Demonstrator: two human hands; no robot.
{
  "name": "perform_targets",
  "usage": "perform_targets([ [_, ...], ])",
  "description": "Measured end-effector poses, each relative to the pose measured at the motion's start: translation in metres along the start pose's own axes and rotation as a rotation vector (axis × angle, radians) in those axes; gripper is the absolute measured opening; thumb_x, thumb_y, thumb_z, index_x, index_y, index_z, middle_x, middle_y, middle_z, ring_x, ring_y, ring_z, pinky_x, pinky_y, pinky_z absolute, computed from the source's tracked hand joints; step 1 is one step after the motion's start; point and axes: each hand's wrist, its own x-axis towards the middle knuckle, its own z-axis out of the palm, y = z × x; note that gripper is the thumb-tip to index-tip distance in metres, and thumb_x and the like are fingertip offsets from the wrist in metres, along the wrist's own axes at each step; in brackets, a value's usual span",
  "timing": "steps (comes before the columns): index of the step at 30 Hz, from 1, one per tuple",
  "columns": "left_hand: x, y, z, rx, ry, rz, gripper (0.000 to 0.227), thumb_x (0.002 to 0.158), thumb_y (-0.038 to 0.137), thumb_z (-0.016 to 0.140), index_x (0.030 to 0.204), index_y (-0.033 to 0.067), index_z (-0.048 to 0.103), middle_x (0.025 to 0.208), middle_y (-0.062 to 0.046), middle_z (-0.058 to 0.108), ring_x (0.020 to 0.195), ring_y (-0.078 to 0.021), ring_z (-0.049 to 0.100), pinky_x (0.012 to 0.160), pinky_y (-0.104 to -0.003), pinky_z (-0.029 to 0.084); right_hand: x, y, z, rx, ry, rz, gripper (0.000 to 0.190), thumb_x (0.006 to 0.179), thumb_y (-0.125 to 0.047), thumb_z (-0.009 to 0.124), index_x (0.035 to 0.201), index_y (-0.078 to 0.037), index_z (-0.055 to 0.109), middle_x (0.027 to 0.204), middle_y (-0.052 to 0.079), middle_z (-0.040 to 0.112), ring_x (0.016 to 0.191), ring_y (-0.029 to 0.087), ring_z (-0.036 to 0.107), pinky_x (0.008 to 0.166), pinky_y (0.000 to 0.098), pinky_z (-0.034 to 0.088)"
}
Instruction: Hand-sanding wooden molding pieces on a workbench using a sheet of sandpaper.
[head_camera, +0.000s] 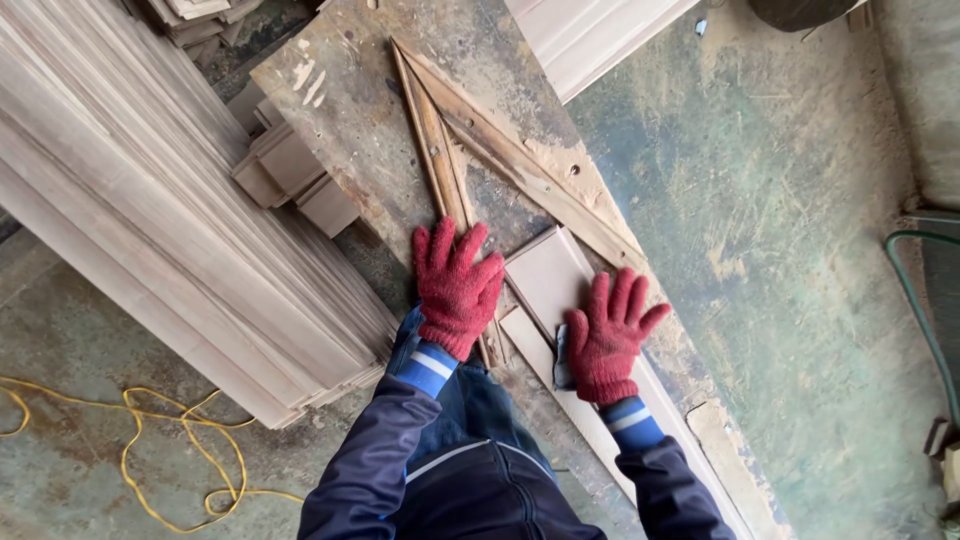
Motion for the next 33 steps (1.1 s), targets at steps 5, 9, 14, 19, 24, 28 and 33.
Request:
perform_targets([
  [5,0.004,0.000,0.000,0.008,-0.014,0.016,0.010,0.094,0.028,0.068,0.102,0.0233,0.072,0.133,-0.009,0.067,0.131,-0.0475,0.054,0.106,-0.074,0.033,0.092,-0.033,0.005,0.018,0.062,-0.054,0.065,0.106,-0.057,0.040,0.152,-0.012,0.047,0.159,0.030,0.041,0.148,0.054,0.033,0.113,0.0813,0.005],
  [9,0.002,0.001,-0.003,0.010,-0.045,0.011,0.010,0.090,0.027,0.072,0.100,0.0248,0.071,0.134,-0.007,0.066,0.131,-0.0470,0.054,0.105,-0.073,0.034,0.155,-0.049,0.022,0.012,0.159,-0.146,0.071,0.099,-0.054,0.064,0.158,-0.022,0.041,0.164,0.022,0.033,0.150,0.048,0.027,0.115,0.0799,0.004],
  [14,0.004,0.002,-0.005,0.022,-0.035,0.005,0.012,0.091,0.028,0.072,0.103,0.0249,0.071,0.134,-0.009,0.065,0.131,-0.0467,0.054,0.106,-0.073,0.034,0.085,0.006,0.014,0.032,0.142,-0.043,0.068,0.105,-0.053,0.057,0.159,-0.014,0.044,0.166,0.025,0.032,0.153,0.047,0.023,0.118,0.0718,-0.003],
  [19,0.003,0.004,0.001,0.020,-0.018,0.003,0.011,0.091,0.026,0.070,0.102,0.0237,0.070,0.134,-0.010,0.065,0.130,-0.0477,0.055,0.104,-0.075,0.035,0.069,0.014,0.026,-0.089,0.097,0.022,0.073,0.095,-0.051,0.064,0.154,-0.011,0.051,0.166,0.026,0.035,0.154,0.048,0.023,0.118,0.0736,-0.003],
  [24,0.002,0.003,-0.004,0.024,-0.041,0.008,0.013,0.088,0.027,0.073,0.100,0.0235,0.071,0.133,-0.011,0.066,0.129,-0.0473,0.055,0.104,-0.074,0.036,0.154,-0.035,0.023,-0.011,0.183,-0.060,0.076,0.092,-0.042,0.075,0.157,-0.016,0.043,0.163,0.026,0.036,0.150,0.050,0.031,0.116,0.0780,0.005],
  [28,0.006,0.002,-0.005,0.026,-0.025,0.014,0.010,0.091,0.028,0.071,0.099,0.0232,0.070,0.131,-0.011,0.066,0.127,-0.0474,0.056,0.103,-0.073,0.036,0.114,-0.014,0.002,0.049,0.146,-0.033,0.064,0.102,-0.044,0.060,0.155,-0.009,0.046,0.162,0.029,0.038,0.150,0.051,0.031,0.117,0.0754,0.003],
  [33,0.004,0.004,0.001,0.012,0.004,-0.002,0.009,0.090,0.027,0.071,0.098,0.0222,0.071,0.133,-0.011,0.066,0.129,-0.0469,0.056,0.104,-0.073,0.036,0.105,0.001,0.011,0.007,0.111,-0.048,0.070,0.095,-0.043,0.063,0.153,-0.008,0.046,0.160,0.032,0.039,0.148,0.056,0.031,0.113,0.0809,0.006],
])
